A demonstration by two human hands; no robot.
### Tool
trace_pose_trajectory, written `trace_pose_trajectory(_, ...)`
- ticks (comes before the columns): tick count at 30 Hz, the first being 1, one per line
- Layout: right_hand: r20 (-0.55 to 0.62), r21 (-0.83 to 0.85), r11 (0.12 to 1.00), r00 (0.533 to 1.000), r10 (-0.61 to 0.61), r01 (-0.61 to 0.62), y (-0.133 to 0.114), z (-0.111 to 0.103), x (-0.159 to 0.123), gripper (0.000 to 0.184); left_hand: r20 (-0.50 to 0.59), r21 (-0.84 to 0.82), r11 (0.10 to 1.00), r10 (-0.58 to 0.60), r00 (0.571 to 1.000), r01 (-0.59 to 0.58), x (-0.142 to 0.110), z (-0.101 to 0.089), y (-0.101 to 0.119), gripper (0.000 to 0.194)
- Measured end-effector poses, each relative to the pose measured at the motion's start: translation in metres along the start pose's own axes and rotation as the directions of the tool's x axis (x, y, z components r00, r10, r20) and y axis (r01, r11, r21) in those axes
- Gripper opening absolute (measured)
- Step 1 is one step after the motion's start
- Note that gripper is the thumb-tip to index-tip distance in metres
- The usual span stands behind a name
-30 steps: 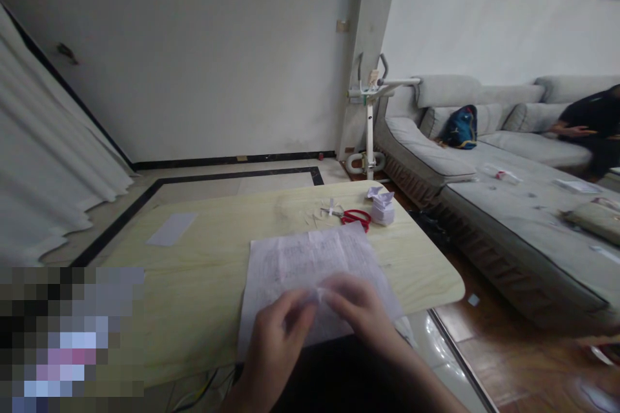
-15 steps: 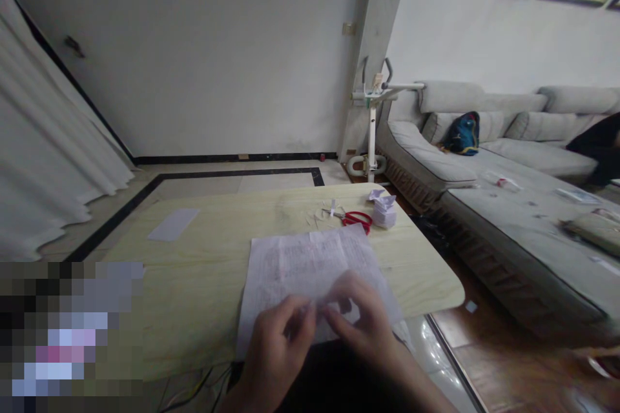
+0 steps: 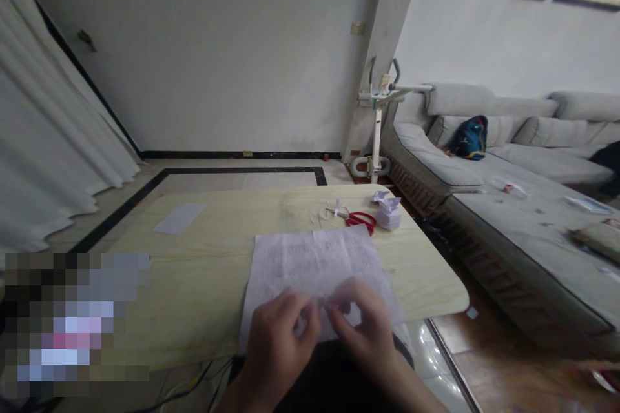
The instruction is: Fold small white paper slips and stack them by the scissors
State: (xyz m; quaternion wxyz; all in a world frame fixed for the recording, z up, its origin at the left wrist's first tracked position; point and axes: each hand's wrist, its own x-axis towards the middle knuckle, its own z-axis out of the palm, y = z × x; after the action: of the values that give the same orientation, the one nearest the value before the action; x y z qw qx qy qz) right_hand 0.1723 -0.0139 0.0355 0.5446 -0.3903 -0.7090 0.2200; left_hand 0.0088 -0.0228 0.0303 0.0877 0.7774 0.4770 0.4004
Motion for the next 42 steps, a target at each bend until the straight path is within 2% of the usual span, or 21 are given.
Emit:
trace_pose_trajectory(6, 0.008, -0.016, 1.000, 1.000, -0.008, 0.008, -0.0025, 0.0027, -0.0010, 0.013, -0.021, 0.056, 0.998, 0.030, 0.999, -0.029, -0.0006, 0.0008, -0.0029, 0.017)
trace_pose_trajectory(9, 0.017, 0.015, 1.000, 1.000, 0.008, -0.008, -0.0013, -0.0003, 0.0002, 0.012, -0.018, -0.023, 0.999, -0.031, 0.999, 0.030, 0.0000, 0.0001, -0.0019, 0.017)
trace_pose_trajectory(13, -0.010, 0.086, 0.988, 0.992, 0.127, -0.126, 0.0016, -0.0059, 0.0030, 0.003, -0.019, -0.162, 0.977, -0.141, 0.990, 0.137, 0.0012, -0.0002, 0.0012, 0.019)
trace_pose_trajectory(17, 0.124, 0.109, 0.962, 0.964, 0.236, -0.250, 0.0011, -0.0042, 0.0034, 0.009, 0.050, -0.251, 0.959, -0.119, 0.992, 0.128, 0.0001, 0.0017, 0.0013, 0.018)
trace_pose_trajectory(22, 0.119, 0.117, 0.947, 0.951, 0.286, -0.300, -0.0020, 0.0005, 0.0028, 0.018, 0.159, -0.315, 0.933, -0.131, 0.979, 0.176, -0.0032, 0.0026, 0.0012, 0.016)
trace_pose_trajectory(27, 0.163, 0.231, 0.899, 0.926, 0.341, -0.371, -0.0027, -0.0025, 0.0049, 0.023, 0.210, -0.378, 0.884, -0.208, 0.955, 0.275, -0.0031, -0.0011, 0.0031, 0.020)
trace_pose_trajectory(29, 0.209, 0.278, 0.858, 0.899, 0.384, -0.431, -0.0017, -0.0038, 0.0046, 0.023, 0.235, -0.377, 0.874, -0.229, 0.945, 0.306, -0.0019, -0.0025, 0.0036, 0.025)
trace_pose_trajectory(32, 0.233, 0.299, 0.822, 0.873, 0.429, -0.484, 0.0002, -0.0041, 0.0021, 0.022, 0.251, -0.343, 0.894, -0.210, 0.945, 0.290, -0.0005, -0.0026, 0.0034, 0.028)
trace_pose_trajectory(35, 0.239, 0.306, 0.811, 0.865, 0.442, -0.499, 0.0009, -0.0029, -0.0004, 0.021, 0.261, -0.316, 0.906, -0.204, 0.944, 0.283, -0.0005, -0.0016, 0.0016, 0.029)
trace_pose_trajectory(38, 0.245, 0.307, 0.798, 0.853, 0.461, -0.519, 0.0012, -0.0014, -0.0005, 0.021, 0.287, -0.313, 0.888, -0.250, 0.925, 0.337, -0.0008, -0.0012, -0.0013, 0.030)
trace_pose_trajectory(42, 0.294, 0.227, 0.826, 0.845, 0.446, -0.515, 0.0039, -0.0013, 0.0017, 0.022, 0.295, -0.276, 0.885, -0.293, 0.910, 0.375, -0.0003, -0.0014, -0.0041, 0.034)
